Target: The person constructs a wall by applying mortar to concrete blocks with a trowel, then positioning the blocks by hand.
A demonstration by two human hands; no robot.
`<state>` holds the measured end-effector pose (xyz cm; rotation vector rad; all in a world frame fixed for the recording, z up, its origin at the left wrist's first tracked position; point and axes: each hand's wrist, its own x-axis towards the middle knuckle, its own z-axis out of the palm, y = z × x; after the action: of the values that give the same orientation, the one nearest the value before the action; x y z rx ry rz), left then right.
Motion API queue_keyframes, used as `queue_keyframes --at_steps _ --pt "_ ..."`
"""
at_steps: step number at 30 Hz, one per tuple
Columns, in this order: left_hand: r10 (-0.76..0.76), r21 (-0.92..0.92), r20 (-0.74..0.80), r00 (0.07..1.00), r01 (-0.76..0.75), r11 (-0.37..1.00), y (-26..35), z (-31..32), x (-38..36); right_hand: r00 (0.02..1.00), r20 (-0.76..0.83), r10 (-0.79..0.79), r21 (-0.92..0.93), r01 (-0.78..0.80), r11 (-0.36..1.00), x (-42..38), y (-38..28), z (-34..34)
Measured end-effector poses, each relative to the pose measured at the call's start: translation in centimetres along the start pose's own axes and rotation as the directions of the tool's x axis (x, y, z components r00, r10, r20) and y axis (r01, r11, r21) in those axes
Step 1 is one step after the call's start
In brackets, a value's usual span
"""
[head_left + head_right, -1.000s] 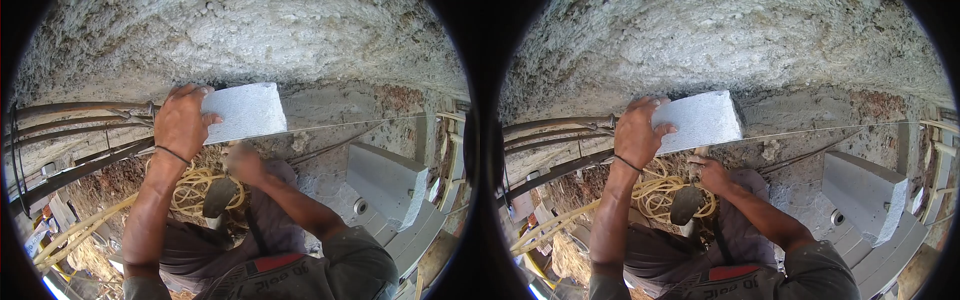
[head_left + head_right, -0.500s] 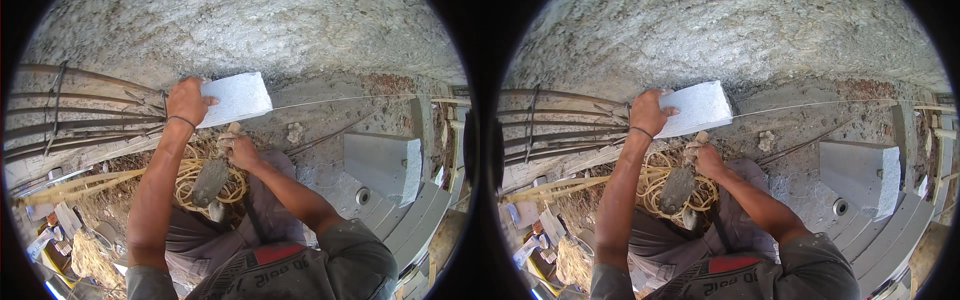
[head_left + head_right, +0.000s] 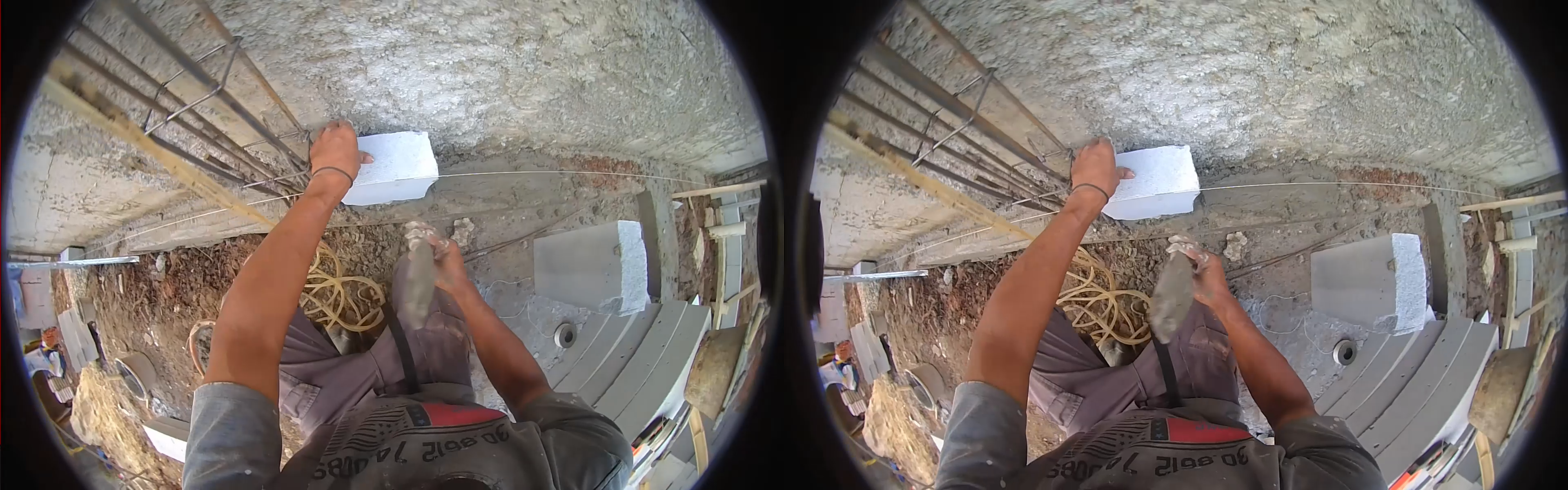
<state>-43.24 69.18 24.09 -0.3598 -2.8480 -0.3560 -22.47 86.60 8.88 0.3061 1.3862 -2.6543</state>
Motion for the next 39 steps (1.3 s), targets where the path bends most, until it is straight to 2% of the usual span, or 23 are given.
queue_keyframes --at_steps 2,3,4,6,8,10,12,13,15,16,18,21,25,27,28,30,31,33,36,39 --pt "-0.113 0.014 0.274 0.955 0.114 0.993 0.4 -0.5 0.3 0.968 -0.200 0.150 -0.113 -0.174 0.978 -1.9 -2.9 0.1" --pt "-0.118 0.006 0.267 0.956 0.121 0.993 0.5 -0.8 0.2 0.989 -0.088 -0.117 -0.600 0.041 0.799 -4.1 -7.1 3.8" --pt "-0.124 0.021 0.303 0.945 0.124 0.992 0.6 -0.9 0.3 0.989 -0.083 -0.122 -0.606 0.047 0.794 -4.3 -8.6 5.0" --pt "-0.126 0.035 0.333 0.935 0.121 0.992 0.4 -1.2 0.2 0.917 0.074 -0.393 -0.481 0.378 0.791 -2.7 -11.3 6.6" --pt "-0.126 0.017 0.309 0.943 0.127 0.992 0.4 -1.1 0.1 0.872 0.100 -0.479 -0.531 0.454 0.716 -0.9 -14.6 9.1" --pt "-0.114 0.012 0.314 0.942 0.117 0.993 0.5 -1.4 0.0 0.825 0.058 -0.562 -0.567 0.491 0.662 1.8 -16.8 11.1" --pt "-0.107 0.008 0.319 0.942 0.110 0.994 0.6 -1.6 0.0 0.742 0.045 -0.668 -0.616 0.547 0.567 3.9 -18.3 13.5" --pt "-0.107 0.014 0.310 0.945 0.108 0.994 0.7 -1.7 -0.1 0.742 0.040 -0.670 -0.617 0.545 0.567 5.3 -18.4 14.0" --pt "-0.104 0.022 0.309 0.945 0.103 0.994 0.6 -1.7 -0.3 0.714 0.077 -0.696 -0.740 0.509 0.440 7.4 -17.6 14.2" --pt "-0.102 0.024 0.301 0.948 0.099 0.995 0.6 -1.7 -0.3 0.716 0.071 -0.694 -0.742 0.503 0.443 7.8 -16.6 14.3" --pt "-0.098 0.022 0.293 0.951 0.095 0.995 0.6 -1.6 -0.3 0.778 0.061 -0.625 -0.872 0.346 0.347 8.9 -14.2 13.9" --pt "-0.100 0.017 0.261 0.960 0.099 0.995 0.6 -1.6 0.0 0.738 0.109 -0.666 -0.836 0.430 0.340 11.8 -12.7 12.6" --pt "-0.111 0.006 0.309 0.945 0.114 0.993 0.7 -2.0 -0.1 0.762 0.093 -0.641 -0.812 0.430 0.393 11.2 -13.6 13.3" --pt "-0.110 -0.001 0.322 0.940 0.117 0.993 0.7 -1.7 -0.3 0.821 0.084 -0.565 -0.888 0.318 0.331 10.8 -13.7 13.4" --pt "-0.102 0.011 0.295 0.950 0.104 0.995 0.7 -1.6 -0.3 0.817 0.087 -0.571 -0.887 0.324 0.328 10.7 -13.9 13.6" --pt "-0.094 0.029 0.269 0.959 0.089 0.996 0.6 -1.8 -0.2 0.771 0.084 -0.631 -0.789 0.438 0.430 10.7 -13.8 13.6" --pt "-0.111 0.021 0.287 0.951 0.110 0.994 0.7 -1.9 0.0 0.769 0.086 -0.634 -0.788 0.442 0.429 11.0 -14.0 13.7" --pt "-0.123 0.015 0.314 0.941 0.125 0.992 0.8 -1.6 -0.4 0.803 0.126 -0.582 -0.851 0.389 0.353 11.6 -13.5 12.9" --pt "-0.092 0.012 0.254 0.963 0.092 0.996 0.6 -1.5 0.1 0.825 0.065 -0.561 -0.867 0.325 0.378 11.7 -13.3 12.5" --pt "-0.109 0.005 0.295 0.949 0.113 0.994 0.3 -1.0 -0.4 0.855 0.092 -0.510 -0.884 0.306 0.353 12.0 -14.3 11.9"
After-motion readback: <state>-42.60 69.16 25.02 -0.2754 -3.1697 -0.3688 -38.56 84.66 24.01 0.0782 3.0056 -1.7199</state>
